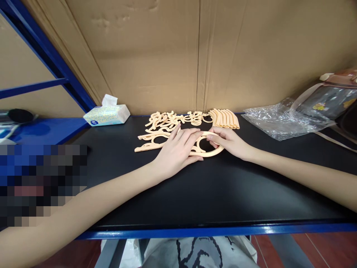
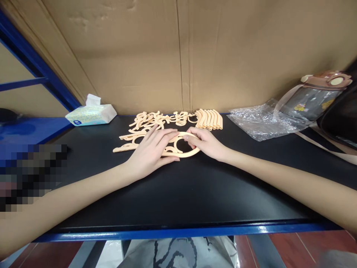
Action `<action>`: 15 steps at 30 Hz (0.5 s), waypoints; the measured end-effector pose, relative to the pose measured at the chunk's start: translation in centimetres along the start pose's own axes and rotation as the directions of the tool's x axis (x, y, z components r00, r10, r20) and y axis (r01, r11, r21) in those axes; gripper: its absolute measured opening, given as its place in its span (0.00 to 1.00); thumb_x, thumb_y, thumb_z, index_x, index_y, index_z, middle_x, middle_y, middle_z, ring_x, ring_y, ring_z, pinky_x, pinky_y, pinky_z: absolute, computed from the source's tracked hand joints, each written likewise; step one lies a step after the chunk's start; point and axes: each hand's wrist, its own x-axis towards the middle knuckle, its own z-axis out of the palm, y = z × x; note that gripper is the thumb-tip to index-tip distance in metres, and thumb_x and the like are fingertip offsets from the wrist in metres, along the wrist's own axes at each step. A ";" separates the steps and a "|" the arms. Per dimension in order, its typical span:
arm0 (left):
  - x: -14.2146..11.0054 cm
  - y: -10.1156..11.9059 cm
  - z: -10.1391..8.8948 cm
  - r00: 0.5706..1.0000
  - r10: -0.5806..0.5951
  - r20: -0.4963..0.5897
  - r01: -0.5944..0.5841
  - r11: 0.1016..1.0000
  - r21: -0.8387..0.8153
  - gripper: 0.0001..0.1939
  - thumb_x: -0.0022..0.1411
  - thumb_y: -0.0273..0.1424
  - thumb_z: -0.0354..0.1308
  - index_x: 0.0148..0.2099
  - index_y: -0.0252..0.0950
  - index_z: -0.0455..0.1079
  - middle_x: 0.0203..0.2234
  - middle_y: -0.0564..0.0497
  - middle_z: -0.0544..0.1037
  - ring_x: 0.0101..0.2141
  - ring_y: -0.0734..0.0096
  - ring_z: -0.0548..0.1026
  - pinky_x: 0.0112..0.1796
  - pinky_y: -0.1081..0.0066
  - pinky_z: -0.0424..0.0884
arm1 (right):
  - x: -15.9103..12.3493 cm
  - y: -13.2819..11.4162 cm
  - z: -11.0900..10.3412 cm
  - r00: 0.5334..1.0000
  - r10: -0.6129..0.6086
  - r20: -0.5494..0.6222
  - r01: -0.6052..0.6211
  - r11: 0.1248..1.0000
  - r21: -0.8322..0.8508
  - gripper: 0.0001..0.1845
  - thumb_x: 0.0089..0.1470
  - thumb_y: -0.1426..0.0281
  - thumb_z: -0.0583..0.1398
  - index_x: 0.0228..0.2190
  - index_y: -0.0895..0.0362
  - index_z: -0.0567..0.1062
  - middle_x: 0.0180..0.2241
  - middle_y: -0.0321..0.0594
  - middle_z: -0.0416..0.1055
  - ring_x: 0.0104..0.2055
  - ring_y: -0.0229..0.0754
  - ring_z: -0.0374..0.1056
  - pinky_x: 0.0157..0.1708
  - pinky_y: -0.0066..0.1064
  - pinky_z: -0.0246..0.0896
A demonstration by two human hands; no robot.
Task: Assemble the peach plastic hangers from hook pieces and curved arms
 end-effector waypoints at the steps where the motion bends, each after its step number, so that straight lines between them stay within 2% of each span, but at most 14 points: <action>1: 0.0 0.0 0.0 1.000 0.003 0.003 -0.003 1.000 0.013 0.32 0.60 0.40 0.60 0.60 0.34 0.52 0.55 0.41 0.66 0.56 0.55 0.64 0.60 0.47 0.49 | 0.0 -0.1 -0.1 1.000 -0.009 0.023 0.008 0.999 0.040 0.20 0.60 0.56 0.52 0.23 0.57 0.63 0.20 0.31 0.60 0.23 0.32 0.54 0.24 0.27 0.48; 9: 0.0 0.1 0.1 1.000 -0.008 0.022 0.007 0.999 0.049 0.31 0.62 0.40 0.58 0.62 0.35 0.51 0.58 0.41 0.63 0.58 0.54 0.62 0.61 0.47 0.45 | 0.3 -0.1 -0.5 0.995 0.047 0.092 -0.067 0.971 0.230 0.19 0.57 0.56 0.56 0.24 0.58 0.67 0.22 0.32 0.64 0.25 0.33 0.58 0.27 0.28 0.50; 15: -0.1 0.4 0.0 0.999 -0.041 0.016 0.042 0.999 -0.007 0.30 0.62 0.39 0.57 0.62 0.36 0.52 0.58 0.41 0.63 0.57 0.54 0.62 0.61 0.45 0.40 | 0.4 0.3 -0.7 0.985 0.139 0.105 -0.166 0.934 0.316 0.16 0.54 0.58 0.59 0.26 0.59 0.72 0.25 0.35 0.67 0.28 0.34 0.61 0.31 0.28 0.54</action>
